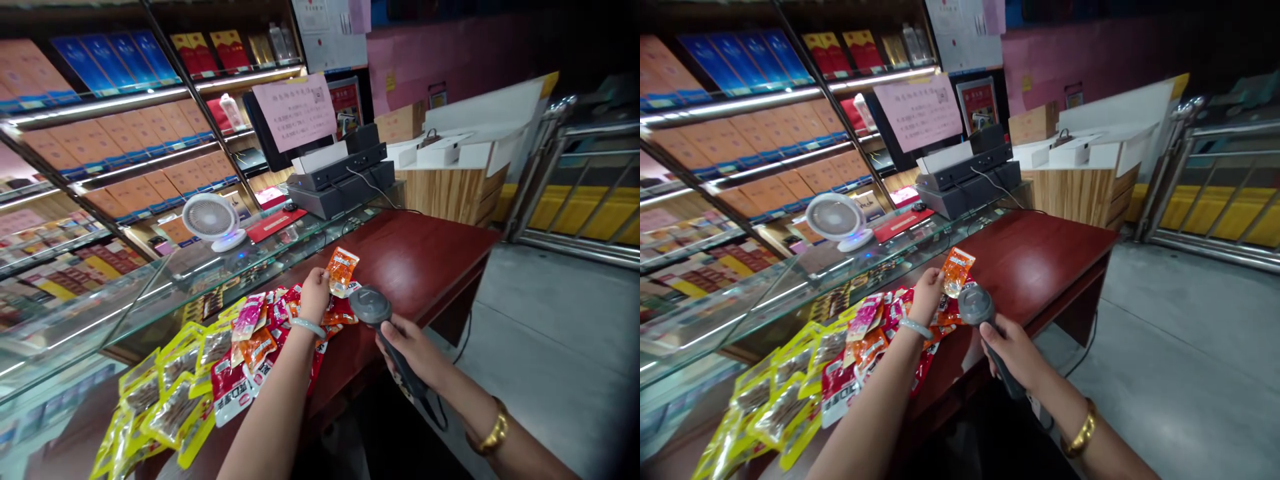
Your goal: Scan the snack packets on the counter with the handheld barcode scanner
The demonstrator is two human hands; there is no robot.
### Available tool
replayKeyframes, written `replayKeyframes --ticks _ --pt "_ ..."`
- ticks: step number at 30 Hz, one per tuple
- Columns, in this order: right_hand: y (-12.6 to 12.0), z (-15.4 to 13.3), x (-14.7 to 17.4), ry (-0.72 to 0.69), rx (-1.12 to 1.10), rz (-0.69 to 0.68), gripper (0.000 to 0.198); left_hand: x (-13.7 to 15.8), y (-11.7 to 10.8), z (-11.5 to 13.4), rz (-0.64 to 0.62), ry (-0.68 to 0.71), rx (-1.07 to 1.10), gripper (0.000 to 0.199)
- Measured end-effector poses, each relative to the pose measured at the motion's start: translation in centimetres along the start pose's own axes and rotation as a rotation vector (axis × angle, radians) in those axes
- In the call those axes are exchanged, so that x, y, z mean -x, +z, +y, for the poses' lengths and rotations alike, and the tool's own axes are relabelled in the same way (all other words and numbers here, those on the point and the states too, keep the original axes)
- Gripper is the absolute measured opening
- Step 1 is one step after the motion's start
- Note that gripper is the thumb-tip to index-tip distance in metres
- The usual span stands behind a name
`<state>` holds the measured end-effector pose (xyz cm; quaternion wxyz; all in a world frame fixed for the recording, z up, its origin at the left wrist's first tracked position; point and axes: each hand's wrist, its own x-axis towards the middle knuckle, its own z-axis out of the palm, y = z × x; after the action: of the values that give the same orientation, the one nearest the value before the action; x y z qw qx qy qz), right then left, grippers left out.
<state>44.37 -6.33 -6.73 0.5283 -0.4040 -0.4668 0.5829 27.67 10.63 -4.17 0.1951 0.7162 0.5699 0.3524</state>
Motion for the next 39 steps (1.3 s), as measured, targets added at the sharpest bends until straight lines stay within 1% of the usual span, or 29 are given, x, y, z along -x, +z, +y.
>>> replayKeyframes --ticks 4,8,10,12,17,20,21,22,23,26,28,30,32,35,37,39 --pt "0.5 0.0 0.3 0.004 0.029 0.003 0.045 0.7 -0.7 -0.6 0.049 -0.025 0.025 0.024" --pt "0.5 0.4 0.4 0.028 0.033 0.0 0.044 1.2 -1.6 -0.8 0.064 -0.136 0.032 0.025" --pt "0.4 0.8 0.4 0.042 0.032 0.002 0.044 1.4 -2.4 -0.9 0.075 -0.162 -0.005 0.025" --pt "0.4 1.1 0.4 0.054 0.044 0.009 0.045 1.5 -3.4 -1.0 0.097 -0.154 -0.102 0.023" --pt "0.6 1.8 0.3 0.101 0.077 0.035 0.048 1.9 -6.1 -1.3 0.112 -0.179 -0.475 0.024" --pt "0.6 1.9 0.2 0.116 0.066 0.048 0.05 2.1 -6.7 -1.2 0.262 -0.116 -0.602 0.027" --pt "0.5 2.0 0.2 0.117 0.06 0.05 0.05 2.2 -6.6 -1.0 0.303 -0.075 -0.605 0.03" --pt "0.5 2.0 0.1 0.118 0.053 0.052 0.049 2.3 -6.2 -0.8 0.316 -0.031 -0.59 0.031" --pt "0.4 2.0 0.1 0.118 0.045 0.053 0.049 2.4 -5.8 -0.5 0.294 0.013 -0.566 0.031" --pt "0.2 2.0 0.0 0.112 0.032 0.054 0.047 2.7 -4.0 0.2 0.128 0.127 -0.506 0.03" --pt "-0.1 1.9 0.1 0.098 0.035 0.052 0.046 2.9 -2.9 0.5 0.0 0.172 -0.496 0.036" --pt "-0.4 1.8 0.4 0.085 0.043 0.05 0.045 3.2 -2.3 0.5 -0.14 0.204 -0.502 0.047" --pt "-0.7 1.6 0.8 0.08 0.049 0.051 0.044 3.4 -2.1 0.4 -0.264 0.236 -0.519 0.058" --pt "-1.1 1.4 1.3 0.091 0.053 0.06 0.043 3.5 -2.5 0.2 -0.386 0.259 -0.549 0.067" --pt "-1.2 1.5 1.5 0.096 0.056 0.073 0.042 3.5 -2.8 0.1 -0.438 0.246 -0.557 0.07" --pt "-1.2 1.6 1.6 0.091 0.063 0.077 0.041 3.4 -3.2 0.2 -0.441 0.238 -0.564 0.075"
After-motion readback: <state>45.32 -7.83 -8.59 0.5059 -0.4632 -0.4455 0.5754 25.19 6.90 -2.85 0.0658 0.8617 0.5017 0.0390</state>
